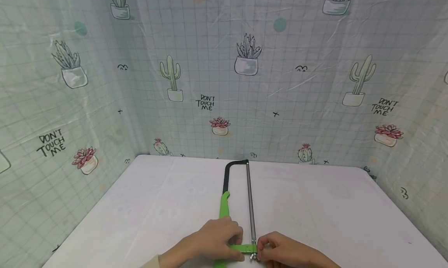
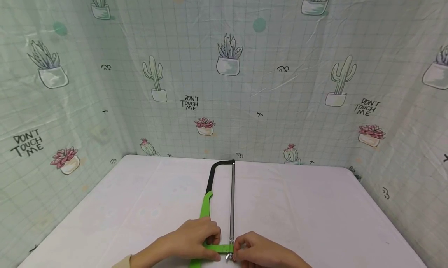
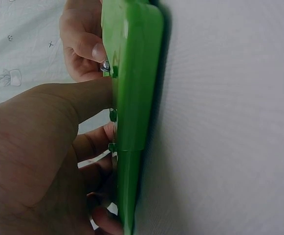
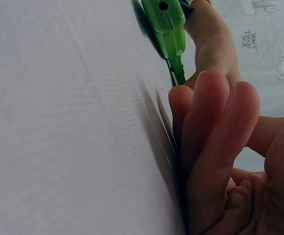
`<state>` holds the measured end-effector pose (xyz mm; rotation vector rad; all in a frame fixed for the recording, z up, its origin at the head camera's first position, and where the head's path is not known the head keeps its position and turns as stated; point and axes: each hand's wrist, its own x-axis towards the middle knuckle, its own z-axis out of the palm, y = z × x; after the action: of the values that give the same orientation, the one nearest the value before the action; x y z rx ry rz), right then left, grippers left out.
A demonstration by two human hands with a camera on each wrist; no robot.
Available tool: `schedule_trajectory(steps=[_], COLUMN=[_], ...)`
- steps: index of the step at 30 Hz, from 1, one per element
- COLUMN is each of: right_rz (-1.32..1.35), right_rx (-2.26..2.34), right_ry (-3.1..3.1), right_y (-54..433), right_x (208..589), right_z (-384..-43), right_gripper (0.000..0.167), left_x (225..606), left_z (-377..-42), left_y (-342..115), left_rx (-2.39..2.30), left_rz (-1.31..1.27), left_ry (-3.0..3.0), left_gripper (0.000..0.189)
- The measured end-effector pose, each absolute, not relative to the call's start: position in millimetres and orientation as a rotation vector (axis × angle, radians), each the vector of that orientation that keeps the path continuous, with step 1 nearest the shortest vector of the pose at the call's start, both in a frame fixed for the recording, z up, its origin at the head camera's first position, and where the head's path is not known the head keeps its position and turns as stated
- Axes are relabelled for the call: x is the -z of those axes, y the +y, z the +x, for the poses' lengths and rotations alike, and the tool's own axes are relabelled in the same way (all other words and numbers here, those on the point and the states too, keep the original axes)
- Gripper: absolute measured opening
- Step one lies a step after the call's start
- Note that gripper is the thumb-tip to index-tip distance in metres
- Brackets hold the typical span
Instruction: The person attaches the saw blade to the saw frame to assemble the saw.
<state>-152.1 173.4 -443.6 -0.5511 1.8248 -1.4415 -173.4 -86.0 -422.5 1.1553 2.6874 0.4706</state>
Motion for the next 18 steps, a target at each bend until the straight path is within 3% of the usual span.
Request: schedule_trajectory(steps=[9, 18], right_rz=[-0.544, -0.538], right_rx=[1.455, 1.455], right_ry=[1.816, 1.813], right_y=[173.6, 173.1], right_x=[444.9, 445.7], right_z=[-152.1, -152.5], right_gripper=[0.036, 0.021], left_x=[422.6, 424.6], left_z=[-174.3, -175.0], left_y=[-85.9, -86.9], left_rx=[-0.459, -0.458], left_rz=[1.157, 1.154], left_ry=[2.695, 2.696], left_gripper=[0.031, 0.031])
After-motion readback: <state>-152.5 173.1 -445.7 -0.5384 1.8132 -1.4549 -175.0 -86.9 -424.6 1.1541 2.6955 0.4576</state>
